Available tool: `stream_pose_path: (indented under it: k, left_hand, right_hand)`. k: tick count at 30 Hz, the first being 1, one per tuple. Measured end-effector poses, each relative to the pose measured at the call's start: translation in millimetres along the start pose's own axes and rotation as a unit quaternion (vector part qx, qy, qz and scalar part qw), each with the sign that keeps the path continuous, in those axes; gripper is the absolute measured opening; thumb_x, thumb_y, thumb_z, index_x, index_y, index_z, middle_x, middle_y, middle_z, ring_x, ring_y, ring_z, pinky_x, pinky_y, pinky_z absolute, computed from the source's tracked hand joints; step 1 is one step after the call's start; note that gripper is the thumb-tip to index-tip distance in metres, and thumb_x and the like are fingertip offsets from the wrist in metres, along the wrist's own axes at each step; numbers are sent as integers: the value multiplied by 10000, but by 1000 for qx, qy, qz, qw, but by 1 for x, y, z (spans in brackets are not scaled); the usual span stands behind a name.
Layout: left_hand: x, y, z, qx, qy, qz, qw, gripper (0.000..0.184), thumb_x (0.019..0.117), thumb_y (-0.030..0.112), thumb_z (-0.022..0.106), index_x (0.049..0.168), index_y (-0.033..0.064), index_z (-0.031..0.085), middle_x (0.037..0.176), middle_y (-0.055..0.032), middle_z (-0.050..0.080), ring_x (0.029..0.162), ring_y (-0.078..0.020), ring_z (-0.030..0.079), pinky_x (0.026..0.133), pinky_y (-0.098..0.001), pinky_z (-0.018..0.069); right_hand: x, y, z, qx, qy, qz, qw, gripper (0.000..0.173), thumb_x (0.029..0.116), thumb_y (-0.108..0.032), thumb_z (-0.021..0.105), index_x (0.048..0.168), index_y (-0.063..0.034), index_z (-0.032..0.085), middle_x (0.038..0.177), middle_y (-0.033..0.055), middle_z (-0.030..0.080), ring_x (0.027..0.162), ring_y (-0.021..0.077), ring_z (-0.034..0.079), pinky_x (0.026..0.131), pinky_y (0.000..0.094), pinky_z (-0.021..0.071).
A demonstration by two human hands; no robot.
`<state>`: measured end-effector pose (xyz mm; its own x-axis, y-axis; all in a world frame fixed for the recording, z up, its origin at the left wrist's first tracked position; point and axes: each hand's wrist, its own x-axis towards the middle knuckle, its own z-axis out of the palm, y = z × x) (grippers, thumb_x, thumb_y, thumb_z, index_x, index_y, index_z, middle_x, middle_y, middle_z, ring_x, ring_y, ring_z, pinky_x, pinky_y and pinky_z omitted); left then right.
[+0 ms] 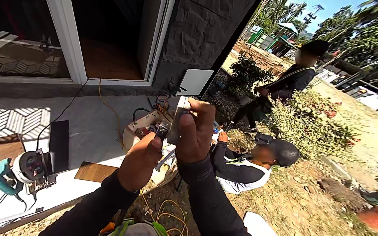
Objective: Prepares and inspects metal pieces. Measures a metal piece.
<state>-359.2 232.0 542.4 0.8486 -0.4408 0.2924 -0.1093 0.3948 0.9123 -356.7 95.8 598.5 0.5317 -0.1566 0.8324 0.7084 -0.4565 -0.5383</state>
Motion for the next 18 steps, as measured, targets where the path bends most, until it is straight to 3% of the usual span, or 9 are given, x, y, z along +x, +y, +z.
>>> stream_pose_path:
  k: [5,8,11,15,18]
  left_hand:
    - [4,1,-11,-2,-3,18,1000,526,970,713,443,984,216,614,692,105,538,546,-2,485,500,-162,439]
    - [4,2,-10,-23,-6,-4,1000,554,941,740,476,958,199,596,676,98,516,539,-10,482,490,-165,438]
    - [6,-1,-8,-30,-13,4,999,536,956,719,472,942,195,588,672,99,509,530,-6,473,485,-162,432]
    - [10,2,-16,-61,-10,4,998,518,948,715,498,972,215,629,703,101,564,541,7,492,495,-152,440]
    - [7,3,-12,-43,-7,-18,999,560,928,750,493,945,198,589,676,100,517,530,-7,478,487,-162,437]
  right_hand:
    - [-20,7,9,-10,-28,4,1000,401,1023,-510,571,1188,-146,601,1105,19,545,929,74,615,768,282,586]
    - [-8,6,6,-4,-4,-5,1000,354,1022,-507,572,1145,-177,597,1088,-32,563,918,37,606,756,247,565]
    - [4,3,9,-31,6,-28,999,405,1030,-491,554,1164,-111,596,1095,18,550,957,74,586,799,268,542]
    - [-18,11,15,-51,-29,-16,998,402,1035,-500,544,1147,-120,608,1043,27,539,904,75,572,761,260,530]
    - [3,5,13,-52,2,-17,998,414,1024,-493,567,1150,-102,627,1076,23,563,936,62,594,774,253,552]
